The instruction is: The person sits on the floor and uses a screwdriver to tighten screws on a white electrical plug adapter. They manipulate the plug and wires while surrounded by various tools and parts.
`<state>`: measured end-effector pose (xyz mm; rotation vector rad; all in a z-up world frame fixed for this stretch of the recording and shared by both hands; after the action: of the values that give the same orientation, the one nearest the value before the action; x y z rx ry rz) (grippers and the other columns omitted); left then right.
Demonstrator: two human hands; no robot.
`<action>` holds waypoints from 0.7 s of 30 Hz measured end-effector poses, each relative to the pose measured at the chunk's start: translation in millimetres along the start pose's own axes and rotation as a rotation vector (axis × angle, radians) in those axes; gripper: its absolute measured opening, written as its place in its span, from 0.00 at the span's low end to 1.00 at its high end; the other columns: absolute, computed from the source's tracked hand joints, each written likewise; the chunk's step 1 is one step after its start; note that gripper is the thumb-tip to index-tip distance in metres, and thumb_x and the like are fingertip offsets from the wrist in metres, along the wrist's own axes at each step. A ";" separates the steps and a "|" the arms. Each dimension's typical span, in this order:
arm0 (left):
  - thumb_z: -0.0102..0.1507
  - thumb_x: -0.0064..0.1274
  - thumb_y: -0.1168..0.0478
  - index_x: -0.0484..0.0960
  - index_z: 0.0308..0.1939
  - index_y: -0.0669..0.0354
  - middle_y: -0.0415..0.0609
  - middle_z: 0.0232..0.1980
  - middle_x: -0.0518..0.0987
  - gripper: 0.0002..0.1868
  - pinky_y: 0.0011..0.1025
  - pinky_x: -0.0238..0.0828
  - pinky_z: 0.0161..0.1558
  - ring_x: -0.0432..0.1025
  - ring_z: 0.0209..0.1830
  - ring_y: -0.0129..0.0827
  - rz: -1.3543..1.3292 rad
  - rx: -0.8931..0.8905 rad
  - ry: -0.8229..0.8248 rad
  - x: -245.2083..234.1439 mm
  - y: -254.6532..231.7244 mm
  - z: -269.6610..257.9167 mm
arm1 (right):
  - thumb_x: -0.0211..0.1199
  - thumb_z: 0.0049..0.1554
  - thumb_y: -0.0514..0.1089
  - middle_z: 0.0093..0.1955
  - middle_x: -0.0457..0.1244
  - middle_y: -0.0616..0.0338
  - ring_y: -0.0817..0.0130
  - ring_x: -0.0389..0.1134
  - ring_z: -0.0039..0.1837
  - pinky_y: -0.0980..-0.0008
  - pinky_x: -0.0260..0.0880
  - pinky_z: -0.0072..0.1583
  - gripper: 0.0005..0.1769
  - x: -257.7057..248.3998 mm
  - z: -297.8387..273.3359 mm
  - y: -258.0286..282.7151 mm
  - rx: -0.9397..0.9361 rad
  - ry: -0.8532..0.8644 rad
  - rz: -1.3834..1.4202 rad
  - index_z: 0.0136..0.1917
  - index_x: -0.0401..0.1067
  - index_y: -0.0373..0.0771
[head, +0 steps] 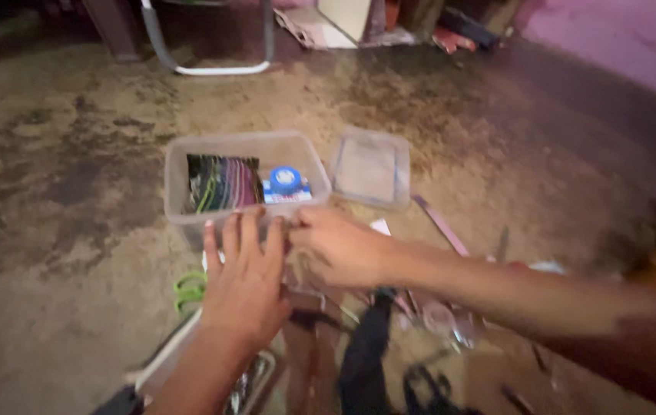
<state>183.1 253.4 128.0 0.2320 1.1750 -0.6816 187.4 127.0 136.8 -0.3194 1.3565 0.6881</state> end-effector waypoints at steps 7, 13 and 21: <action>0.46 0.65 0.59 0.69 0.64 0.55 0.53 0.71 0.61 0.41 0.59 0.35 0.73 0.49 0.76 0.55 -0.040 0.098 0.105 -12.8 -86.5 -84.8 | 0.71 0.51 0.51 0.57 0.62 0.46 0.46 0.63 0.62 0.51 0.64 0.61 0.22 30.3 -172.3 104.1 0.311 0.017 0.258 0.55 0.74 0.40; 0.56 0.55 0.61 0.66 0.70 0.54 0.54 0.75 0.59 0.37 0.58 0.31 0.74 0.47 0.78 0.56 0.270 0.243 0.303 36.0 -126.4 -127.6 | 0.65 0.49 0.41 0.60 0.62 0.48 0.46 0.66 0.62 0.53 0.67 0.62 0.21 56.7 -259.3 99.1 0.523 0.223 0.177 0.58 0.75 0.46; 0.58 0.50 0.57 0.66 0.70 0.52 0.55 0.76 0.59 0.34 0.56 0.30 0.74 0.46 0.79 0.52 0.326 0.117 0.418 19.2 -111.6 -112.8 | 0.71 0.47 0.46 0.55 0.63 0.50 0.50 0.64 0.63 0.55 0.65 0.63 0.22 4.1 -287.7 56.5 0.576 0.182 0.096 0.55 0.75 0.45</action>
<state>33.3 216.5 86.4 0.6747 1.4532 -0.4230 -72.8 2.9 82.5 0.1491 1.6853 0.3251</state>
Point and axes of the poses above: each hand's wrist, its own z-axis towards the middle knuckle, its own x-axis out of the palm, y = z × x, the point moved 7 cm from there along z, towards the middle knuckle
